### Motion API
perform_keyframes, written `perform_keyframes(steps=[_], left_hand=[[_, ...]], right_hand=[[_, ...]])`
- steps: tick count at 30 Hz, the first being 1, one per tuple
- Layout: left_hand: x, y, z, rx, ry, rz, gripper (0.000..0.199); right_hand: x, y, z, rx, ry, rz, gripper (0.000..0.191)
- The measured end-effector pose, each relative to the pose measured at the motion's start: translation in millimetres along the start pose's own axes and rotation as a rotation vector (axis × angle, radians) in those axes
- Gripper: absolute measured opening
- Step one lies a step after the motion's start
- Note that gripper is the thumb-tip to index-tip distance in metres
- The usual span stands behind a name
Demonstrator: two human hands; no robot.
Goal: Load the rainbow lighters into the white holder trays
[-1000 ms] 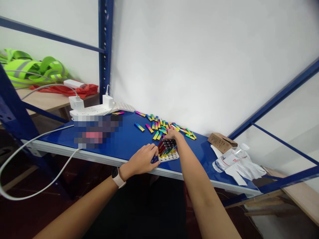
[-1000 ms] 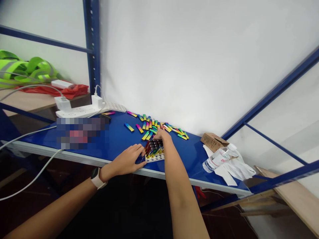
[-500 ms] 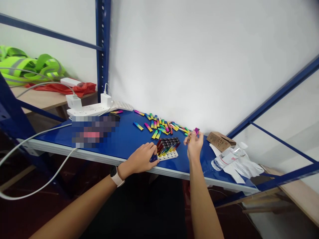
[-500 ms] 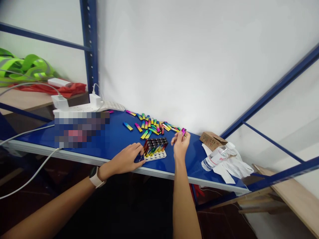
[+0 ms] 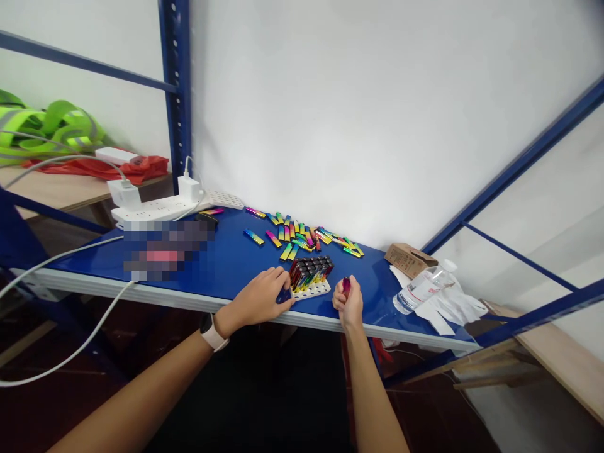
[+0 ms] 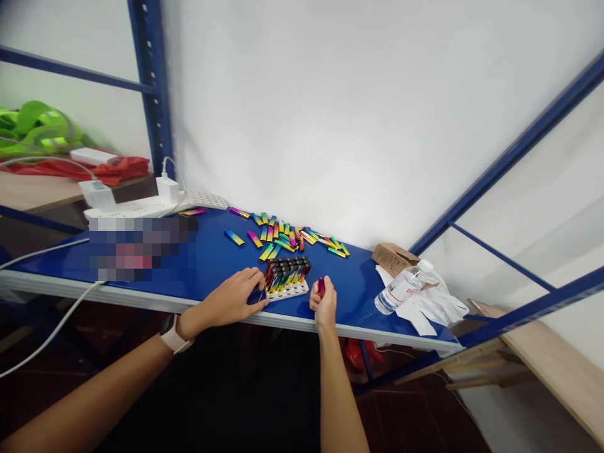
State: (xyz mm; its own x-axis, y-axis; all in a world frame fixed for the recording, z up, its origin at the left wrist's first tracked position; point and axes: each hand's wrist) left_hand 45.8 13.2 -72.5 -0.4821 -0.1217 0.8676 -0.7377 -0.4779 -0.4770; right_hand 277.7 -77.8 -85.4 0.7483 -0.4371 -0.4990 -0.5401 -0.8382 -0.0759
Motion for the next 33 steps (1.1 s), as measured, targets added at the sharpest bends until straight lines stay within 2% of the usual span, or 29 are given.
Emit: perform_keyframes(steps=[11,18,23,29,33], left_hand=[[0.7,-0.4,0.2,0.004,-0.004,-0.016,0.024],[-0.1,0.1,-0.1,0.003,0.005,0.0,0.023],[-0.6,0.0,-0.6,-0.003,0.012,0.011,0.023],[-1.2,-0.1,-1.1,0.003,0.017,0.017,0.024],[-0.8,0.6,-0.8,0.013,0.006,-0.004,0.024]], right_hand=[[5.8,-1.1,3.3,-0.035,0.011,-0.052,0.038],[4.9,0.1,2.8,0.022,0.014,-0.029,0.046],[5.8,0.2,3.5,0.032,0.045,-0.043,0.04],[3.7,0.4,6.2,0.123,0.133,-0.029,0.045],[-0.8,0.3,1.4,0.204,0.27,-0.079,0.041]])
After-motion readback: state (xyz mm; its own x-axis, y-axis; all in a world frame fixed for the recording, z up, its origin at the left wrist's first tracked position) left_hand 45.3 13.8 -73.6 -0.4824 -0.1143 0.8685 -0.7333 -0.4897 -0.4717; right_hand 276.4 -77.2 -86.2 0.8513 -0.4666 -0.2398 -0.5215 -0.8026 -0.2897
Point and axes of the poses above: each hand's wrist, its own y-axis away from the middle knuckle, its own x-axis out of the back of the hand, z = x × y, and after that the axes turned 12 degrees about -y, right-handed
